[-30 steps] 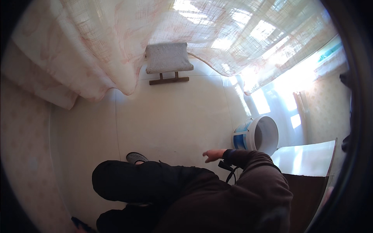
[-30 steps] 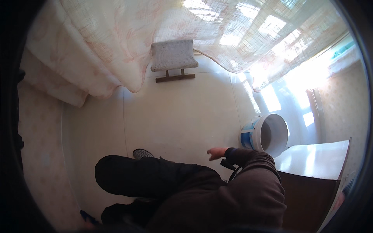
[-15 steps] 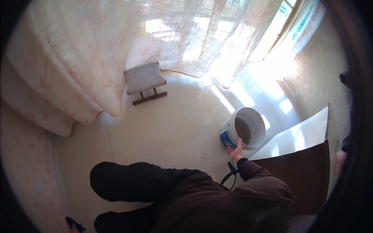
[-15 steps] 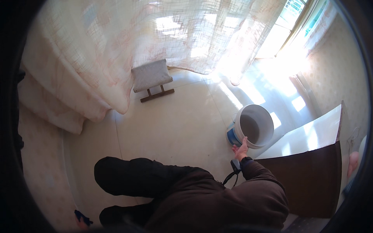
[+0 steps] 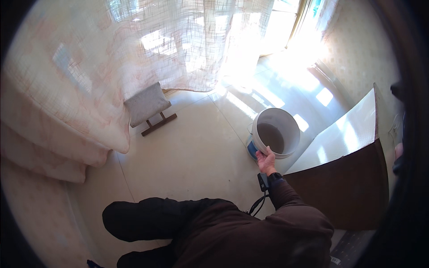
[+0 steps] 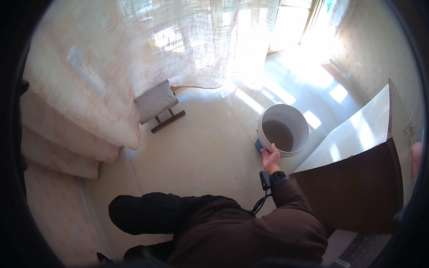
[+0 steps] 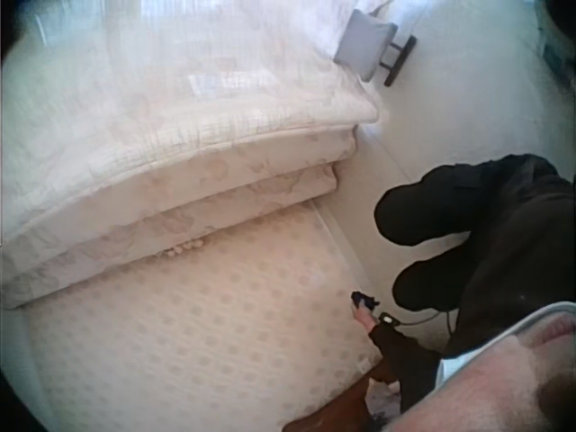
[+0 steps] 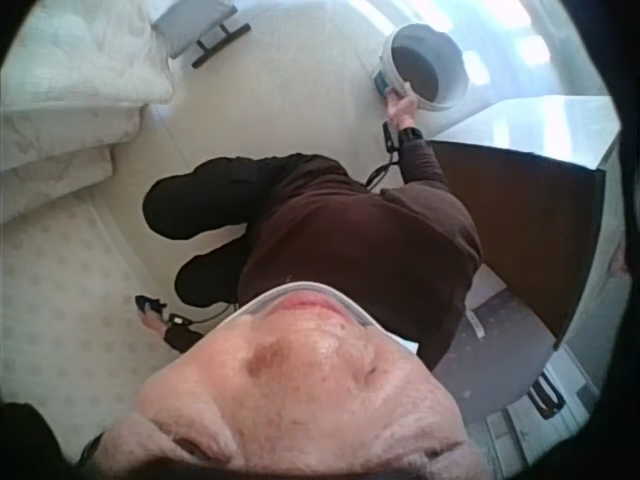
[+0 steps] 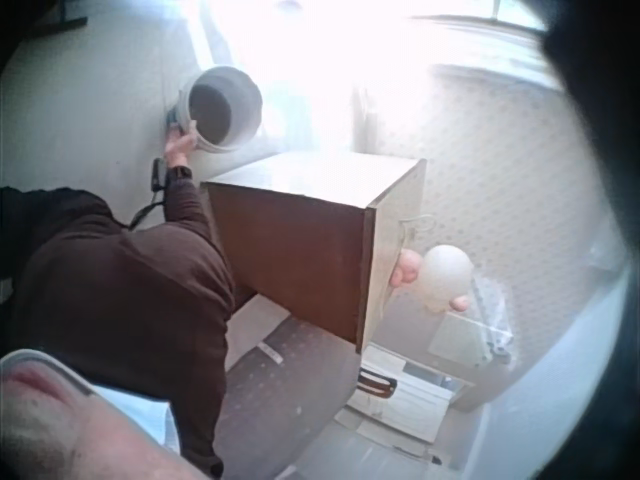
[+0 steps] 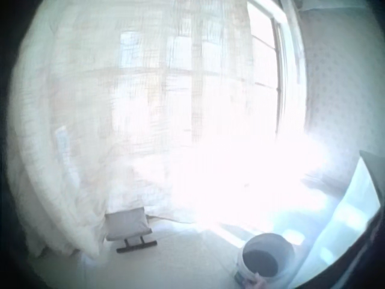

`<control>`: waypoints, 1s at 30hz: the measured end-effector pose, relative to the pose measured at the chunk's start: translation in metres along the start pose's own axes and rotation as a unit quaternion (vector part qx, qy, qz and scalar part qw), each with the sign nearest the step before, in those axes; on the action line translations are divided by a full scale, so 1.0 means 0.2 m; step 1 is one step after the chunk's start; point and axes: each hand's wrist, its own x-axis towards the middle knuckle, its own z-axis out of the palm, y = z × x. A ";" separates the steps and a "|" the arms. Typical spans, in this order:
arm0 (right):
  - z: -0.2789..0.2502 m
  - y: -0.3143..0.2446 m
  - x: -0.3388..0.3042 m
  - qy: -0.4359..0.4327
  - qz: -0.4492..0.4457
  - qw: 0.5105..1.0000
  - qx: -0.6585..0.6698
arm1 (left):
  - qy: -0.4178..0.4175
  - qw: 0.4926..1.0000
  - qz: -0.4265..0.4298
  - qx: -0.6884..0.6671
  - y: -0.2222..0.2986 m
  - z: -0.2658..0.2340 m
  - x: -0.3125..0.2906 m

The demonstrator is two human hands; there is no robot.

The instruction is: The person wipes the tiled floor with a blue cloth, moving around a bed and a small stool. They repeatedly wipe different sections of the floor, including near the wall and under the stool, and briefly move the stool to reach underneath it.

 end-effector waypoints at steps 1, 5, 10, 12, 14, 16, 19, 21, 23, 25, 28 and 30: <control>0.01 -0.02 0.02 -0.009 0.003 1.000 0.022 | 0.002 1.000 0.002 0.004 0.00 0.01 0.02; 0.02 -0.12 0.14 0.011 -0.032 0.999 0.016 | -0.002 1.000 0.001 0.028 0.06 0.07 0.05; 0.00 -0.22 0.30 0.029 -0.025 0.999 0.024 | -0.033 0.999 0.006 0.041 0.19 0.13 0.02; 0.00 -0.28 0.38 0.007 -0.038 0.999 -0.005 | -0.057 0.997 0.012 0.058 0.20 0.13 0.05; 0.00 -0.32 0.45 0.014 -0.039 0.999 0.013 | -0.055 0.996 0.006 0.071 0.20 0.12 0.12; 0.01 -0.33 0.49 -0.006 -0.053 0.998 -0.015 | -0.041 0.997 0.020 0.069 0.17 0.13 0.24; 0.03 -0.34 0.53 -0.012 -0.057 0.998 -0.005 | -0.011 0.994 0.061 0.090 0.13 0.10 0.39; 0.04 -0.35 0.56 0.000 -0.050 0.998 0.029 | 0.000 0.984 0.071 0.161 0.11 0.07 0.44; 0.06 -0.38 0.61 -0.017 -0.057 0.998 0.003 | -0.018 0.985 0.086 0.151 0.09 0.04 0.46; 0.09 -0.41 0.68 0.003 -0.046 0.998 0.031 | -0.020 0.987 0.090 0.134 0.08 0.02 0.46; 0.13 -0.47 0.79 -0.003 -0.042 0.999 0.024 | 0.002 0.986 0.095 0.139 0.08 0.01 0.45; 0.14 -0.49 0.85 0.010 -0.029 0.999 0.044 | -0.005 0.981 0.129 0.145 0.08 0.01 0.43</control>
